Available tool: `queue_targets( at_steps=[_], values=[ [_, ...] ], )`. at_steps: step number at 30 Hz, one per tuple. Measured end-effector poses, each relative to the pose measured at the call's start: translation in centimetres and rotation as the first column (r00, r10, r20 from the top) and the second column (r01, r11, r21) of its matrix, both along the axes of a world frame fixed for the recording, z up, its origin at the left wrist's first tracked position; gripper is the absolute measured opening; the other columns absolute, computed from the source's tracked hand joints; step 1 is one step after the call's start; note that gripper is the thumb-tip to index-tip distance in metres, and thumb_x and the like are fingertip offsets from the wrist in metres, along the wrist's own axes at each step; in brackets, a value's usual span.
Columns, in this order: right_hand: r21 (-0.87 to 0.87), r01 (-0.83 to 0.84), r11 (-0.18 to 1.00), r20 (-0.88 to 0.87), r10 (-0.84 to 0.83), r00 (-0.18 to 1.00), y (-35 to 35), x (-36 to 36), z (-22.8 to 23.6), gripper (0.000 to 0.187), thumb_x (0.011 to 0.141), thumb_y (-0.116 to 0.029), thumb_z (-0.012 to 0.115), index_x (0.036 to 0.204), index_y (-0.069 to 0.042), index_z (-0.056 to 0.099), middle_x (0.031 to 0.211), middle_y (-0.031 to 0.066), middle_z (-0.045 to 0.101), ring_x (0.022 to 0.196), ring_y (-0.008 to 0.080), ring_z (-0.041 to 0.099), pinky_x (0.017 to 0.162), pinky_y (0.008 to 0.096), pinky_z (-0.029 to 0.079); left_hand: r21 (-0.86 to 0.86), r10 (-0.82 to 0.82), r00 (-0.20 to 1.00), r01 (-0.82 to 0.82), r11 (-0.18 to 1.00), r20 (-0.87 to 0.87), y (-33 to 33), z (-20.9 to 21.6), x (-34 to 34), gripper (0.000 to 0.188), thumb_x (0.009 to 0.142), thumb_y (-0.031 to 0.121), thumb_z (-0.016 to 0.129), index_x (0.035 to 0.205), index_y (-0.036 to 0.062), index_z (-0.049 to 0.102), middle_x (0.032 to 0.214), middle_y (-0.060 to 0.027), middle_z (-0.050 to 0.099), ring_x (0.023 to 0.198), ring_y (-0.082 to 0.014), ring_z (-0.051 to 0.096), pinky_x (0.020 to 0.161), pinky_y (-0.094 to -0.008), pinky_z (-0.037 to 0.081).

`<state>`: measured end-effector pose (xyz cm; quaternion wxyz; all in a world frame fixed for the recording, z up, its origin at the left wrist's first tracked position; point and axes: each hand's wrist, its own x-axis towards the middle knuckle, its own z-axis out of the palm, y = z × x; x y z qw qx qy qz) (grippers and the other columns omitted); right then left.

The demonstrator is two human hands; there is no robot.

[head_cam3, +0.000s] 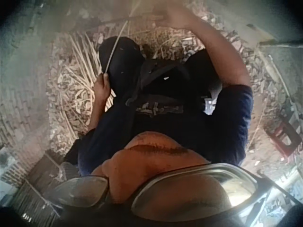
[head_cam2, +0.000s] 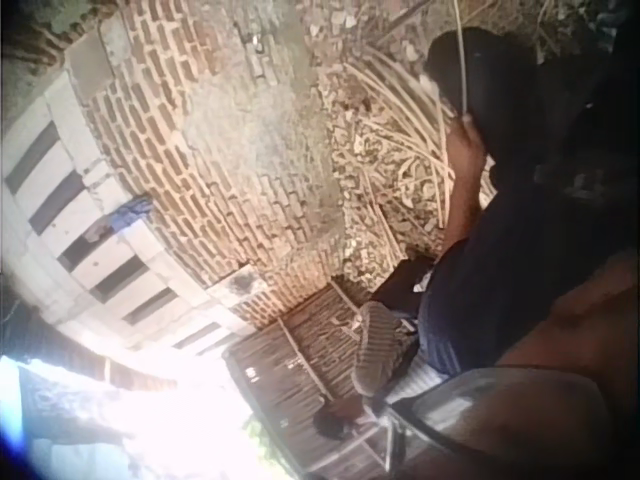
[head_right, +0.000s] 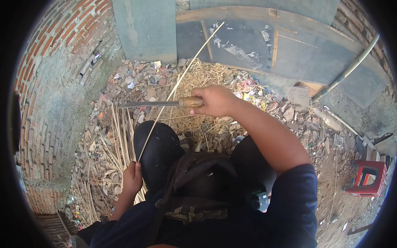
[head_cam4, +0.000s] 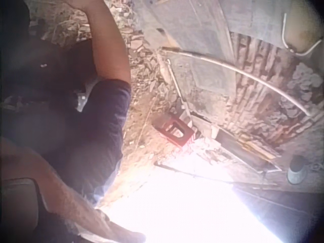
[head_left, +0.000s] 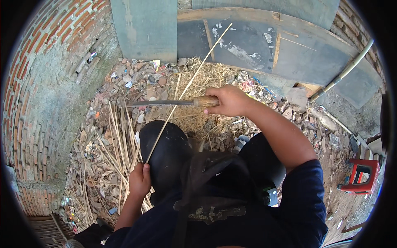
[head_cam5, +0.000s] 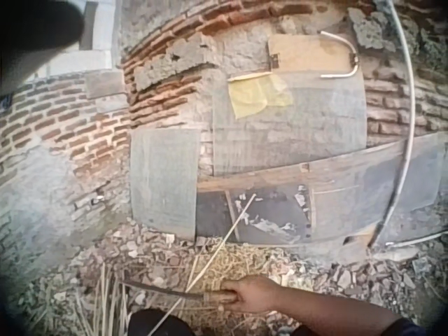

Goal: The person shaves bamboo sticks using a knife, scraping along one stick by hand, tossing it aside, and shaving a second bamboo stick.

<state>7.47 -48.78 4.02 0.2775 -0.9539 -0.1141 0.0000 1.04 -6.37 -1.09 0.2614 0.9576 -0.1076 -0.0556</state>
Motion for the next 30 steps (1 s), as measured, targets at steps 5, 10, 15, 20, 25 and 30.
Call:
queue_targets(
  at_steps=[5,10,15,20,25,30],
  values=[
    [-0.331,-0.053,0.942,0.060,0.077,0.995,-0.3,1.1,1.0,0.026,0.082,-0.035,0.072,0.093,-0.012,0.067,0.078,0.0105,0.069,0.080,0.0337,0.069,0.072,0.0477,0.054,0.037,0.008,1.000,-0.008,0.999,-0.009,-0.5,0.5,0.1,0.047,0.105,0.040,0.044,0.081,0.0006,0.049,0.065,-0.0262,0.056,0.064,-0.0489,0.058,0.057,-0.0528,0.041],
    [-0.330,0.030,0.944,-0.048,-0.048,0.998,1.9,0.1,0.4,0.015,0.080,-0.021,0.067,0.091,-0.011,0.069,0.079,0.0088,0.070,0.081,0.0311,0.070,0.075,0.0457,0.056,0.103,0.010,1.000,-0.009,0.995,-0.012,-1.2,0.9,0.1,0.046,0.105,0.038,0.046,0.079,0.0006,0.048,0.065,-0.0262,0.056,0.063,-0.0496,0.057,0.055,-0.0532,0.041],
    [-0.188,0.222,0.957,-0.224,-0.262,0.939,-2.0,3.2,-1.6,0.020,0.080,-0.027,0.067,0.093,-0.012,0.070,0.087,0.0114,0.072,0.083,0.0304,0.071,0.076,0.0455,0.057,0.074,-0.038,0.999,0.036,0.997,0.024,-0.4,-0.5,0.3,0.041,0.106,0.033,0.044,0.081,0.0002,0.048,0.061,-0.0224,0.052,0.058,-0.0433,0.057,0.054,-0.0475,0.039],
    [-0.221,0.364,0.905,-0.059,-0.385,0.921,-3.8,2.8,-3.2,0.014,0.083,-0.024,0.066,0.093,-0.015,0.070,0.083,0.0094,0.070,0.080,0.0251,0.070,0.075,0.0429,0.058,0.097,-0.065,0.997,0.069,0.993,-0.047,-0.6,0.6,1.1,0.042,0.106,0.034,0.044,0.081,-0.0002,0.048,0.061,-0.0215,0.052,0.057,-0.0407,0.055,0.054,-0.0458,0.040],
    [-0.283,0.063,0.957,-0.010,-0.068,0.998,-0.7,1.1,-1.8,0.009,0.083,-0.021,0.066,0.091,-0.016,0.069,0.078,0.0068,0.069,0.078,0.0229,0.070,0.072,0.0417,0.059,-0.025,-0.062,0.989,0.059,0.998,-0.135,-0.1,0.8,1.0,0.048,0.107,0.039,0.041,0.081,-0.0006,0.049,0.062,-0.0212,0.052,0.059,-0.0379,0.056,0.057,-0.0445,0.041],
    [-0.204,0.346,0.916,-0.047,-0.363,0.931,-4.2,2.5,-3.3,0.019,0.082,-0.024,0.066,0.097,-0.014,0.070,0.086,0.0092,0.071,0.084,0.0272,0.071,0.076,0.0448,0.058,0.057,-0.059,0.997,0.061,0.996,-0.042,-0.5,0.5,1.0,0.049,0.106,0.041,0.040,0.082,-0.0008,0.050,0.064,-0.0212,0.053,0.061,-0.0390,0.058,0.059,-0.0453,0.042]
  ],
)
